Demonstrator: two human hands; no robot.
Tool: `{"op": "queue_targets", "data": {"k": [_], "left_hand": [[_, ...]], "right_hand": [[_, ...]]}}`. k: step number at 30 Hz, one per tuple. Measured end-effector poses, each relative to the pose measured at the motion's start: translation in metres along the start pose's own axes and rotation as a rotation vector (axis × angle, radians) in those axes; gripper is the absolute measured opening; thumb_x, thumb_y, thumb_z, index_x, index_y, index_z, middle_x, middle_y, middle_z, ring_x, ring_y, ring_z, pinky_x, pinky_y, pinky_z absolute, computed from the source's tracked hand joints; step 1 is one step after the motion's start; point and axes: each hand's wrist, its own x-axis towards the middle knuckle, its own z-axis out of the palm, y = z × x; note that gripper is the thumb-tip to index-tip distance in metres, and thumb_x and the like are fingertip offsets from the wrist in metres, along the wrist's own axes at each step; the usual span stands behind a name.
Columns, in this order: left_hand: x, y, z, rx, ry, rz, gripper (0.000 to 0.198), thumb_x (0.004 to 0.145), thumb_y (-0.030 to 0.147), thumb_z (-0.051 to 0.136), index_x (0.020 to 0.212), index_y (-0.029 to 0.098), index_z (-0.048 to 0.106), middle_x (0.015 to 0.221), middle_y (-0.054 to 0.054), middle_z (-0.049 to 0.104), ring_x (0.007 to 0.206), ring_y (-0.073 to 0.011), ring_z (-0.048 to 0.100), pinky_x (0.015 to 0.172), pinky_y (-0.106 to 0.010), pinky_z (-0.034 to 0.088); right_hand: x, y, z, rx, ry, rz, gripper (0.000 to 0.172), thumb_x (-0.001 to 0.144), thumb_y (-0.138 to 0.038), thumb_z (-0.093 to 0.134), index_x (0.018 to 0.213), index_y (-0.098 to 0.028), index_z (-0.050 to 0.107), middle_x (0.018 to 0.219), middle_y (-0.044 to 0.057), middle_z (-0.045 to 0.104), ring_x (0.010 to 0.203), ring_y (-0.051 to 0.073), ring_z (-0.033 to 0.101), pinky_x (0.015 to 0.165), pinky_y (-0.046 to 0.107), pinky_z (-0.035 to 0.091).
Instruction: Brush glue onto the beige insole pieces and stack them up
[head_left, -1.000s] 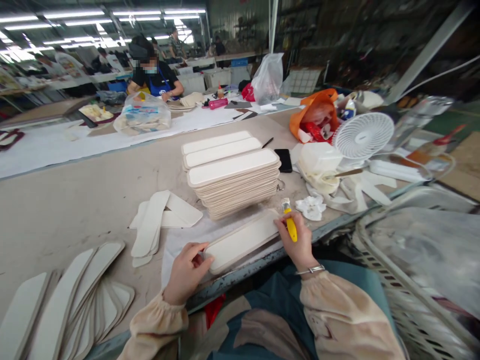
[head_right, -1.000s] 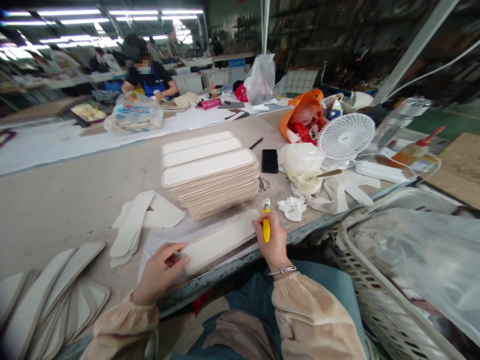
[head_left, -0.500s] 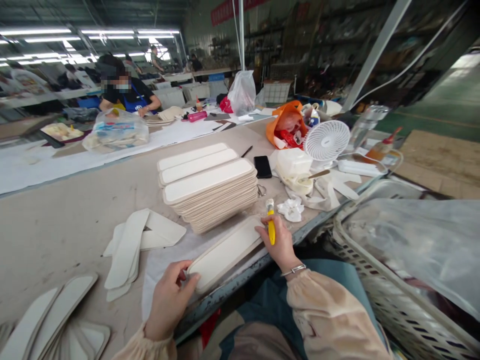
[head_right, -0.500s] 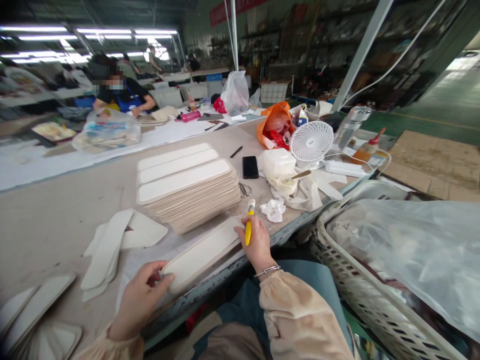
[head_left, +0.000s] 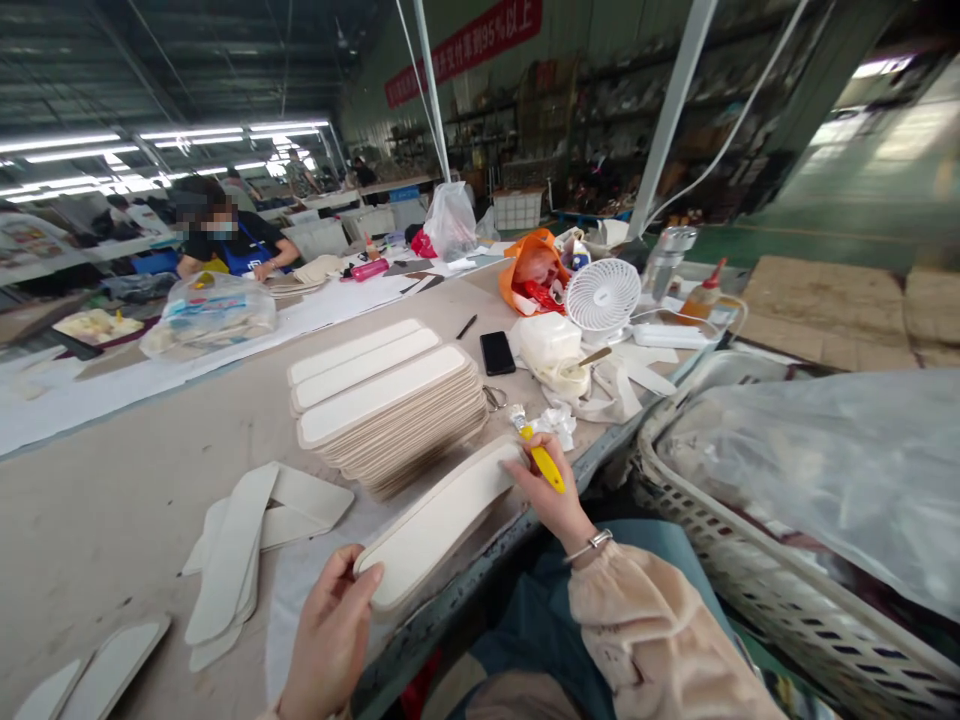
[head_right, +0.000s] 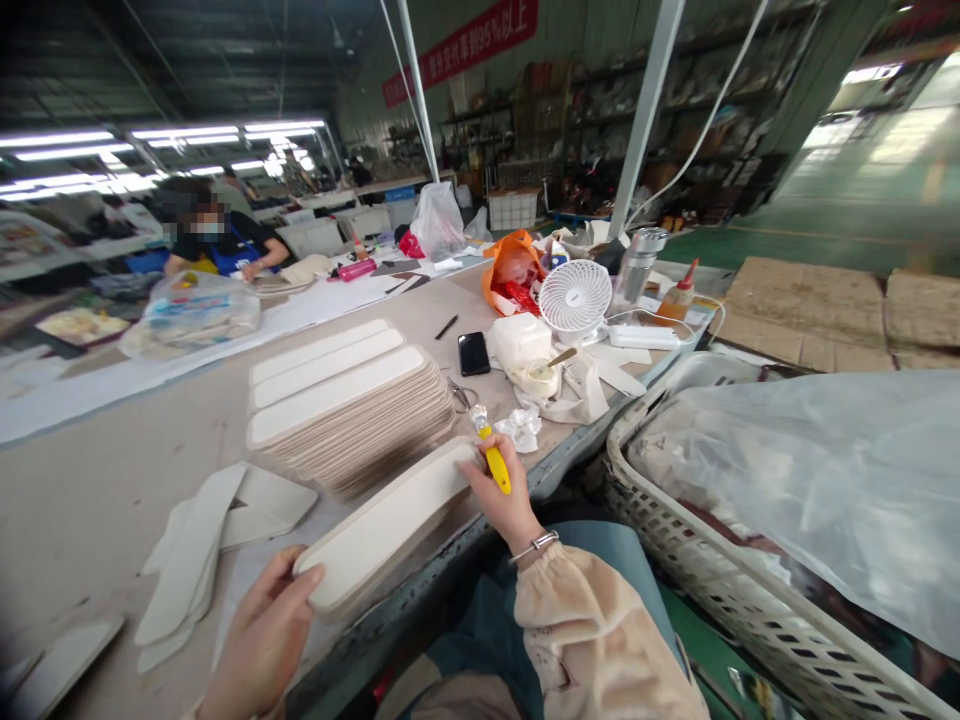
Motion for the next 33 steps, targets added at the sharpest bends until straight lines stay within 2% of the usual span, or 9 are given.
{"op": "queue_targets", "data": {"k": [3,6,11,18,22,25,28,33], "left_hand": [[-0.01,-0.001,0.014,-0.012,-0.022,-0.052,0.026,0.072,0.039,0.07,0.085,0.023,0.054,0.07,0.003,0.059,0.059,-0.0145,0.055,0.05,-0.024,0.043],[-0.02,-0.007,0.025,-0.019,-0.022,-0.104,0.029,0.07,0.04,0.072,0.086,0.023,0.055,0.067,0.004,0.059,0.057,-0.0148,0.056,0.049,-0.025,0.044],[-0.032,-0.018,0.041,-0.152,-0.034,-0.176,0.031,0.066,0.037,0.076,0.084,0.024,0.055,0.076,0.001,0.066,0.071,-0.0206,0.064,0.056,-0.028,0.051],[-0.04,-0.024,0.058,-0.234,-0.036,-0.245,0.036,0.06,0.033,0.082,0.087,0.021,0.061,0.083,-0.002,0.071,0.085,-0.0254,0.067,0.069,-0.03,0.054],[-0.044,-0.022,0.066,-0.226,-0.072,-0.27,0.039,0.061,0.032,0.08,0.094,0.021,0.065,0.092,-0.005,0.073,0.091,-0.027,0.066,0.074,-0.032,0.054],[-0.049,-0.02,0.072,-0.215,-0.161,-0.317,0.039,0.062,0.032,0.077,0.098,0.02,0.068,0.095,-0.007,0.073,0.092,-0.0278,0.066,0.076,-0.035,0.054],[-0.054,-0.023,0.079,-0.23,-0.227,-0.375,0.041,0.06,0.03,0.076,0.098,0.016,0.071,0.088,-0.01,0.073,0.089,-0.0297,0.066,0.073,-0.037,0.053],[-0.059,-0.032,0.085,-0.253,-0.246,-0.424,0.04,0.058,0.03,0.077,0.094,0.013,0.073,0.078,-0.009,0.072,0.081,-0.0278,0.066,0.068,-0.034,0.051]], "right_hand": [[0.006,-0.012,-0.007,0.151,0.035,0.04,0.042,0.067,-0.035,0.074,0.091,-0.028,0.039,0.069,-0.008,0.045,0.056,0.013,0.048,0.053,0.025,0.044],[0.01,-0.021,-0.017,0.194,0.065,0.06,0.045,0.064,-0.037,0.075,0.088,-0.028,0.038,0.067,-0.008,0.044,0.056,0.013,0.048,0.054,0.026,0.045],[0.012,-0.031,-0.032,0.18,0.08,0.093,0.048,0.063,-0.042,0.077,0.088,-0.027,0.038,0.069,-0.007,0.045,0.058,0.013,0.047,0.055,0.025,0.043],[0.015,-0.047,-0.047,0.316,0.103,0.1,0.046,0.061,-0.033,0.081,0.084,-0.026,0.041,0.062,-0.01,0.041,0.052,0.009,0.037,0.05,0.022,0.031],[0.014,-0.048,-0.05,0.316,0.11,0.076,0.043,0.063,-0.032,0.08,0.084,-0.026,0.042,0.059,-0.01,0.037,0.051,0.009,0.032,0.05,0.022,0.028],[0.013,-0.044,-0.051,0.286,0.1,0.047,0.041,0.066,-0.033,0.078,0.085,-0.026,0.043,0.059,-0.01,0.035,0.051,0.009,0.031,0.049,0.022,0.026],[0.013,-0.042,-0.051,0.255,0.094,0.027,0.04,0.067,-0.035,0.078,0.085,-0.025,0.043,0.06,-0.01,0.035,0.052,0.009,0.031,0.05,0.022,0.027],[0.013,-0.04,-0.053,0.202,0.101,0.025,0.039,0.068,-0.038,0.076,0.085,-0.026,0.042,0.058,-0.01,0.034,0.05,0.01,0.03,0.049,0.023,0.026]]}}
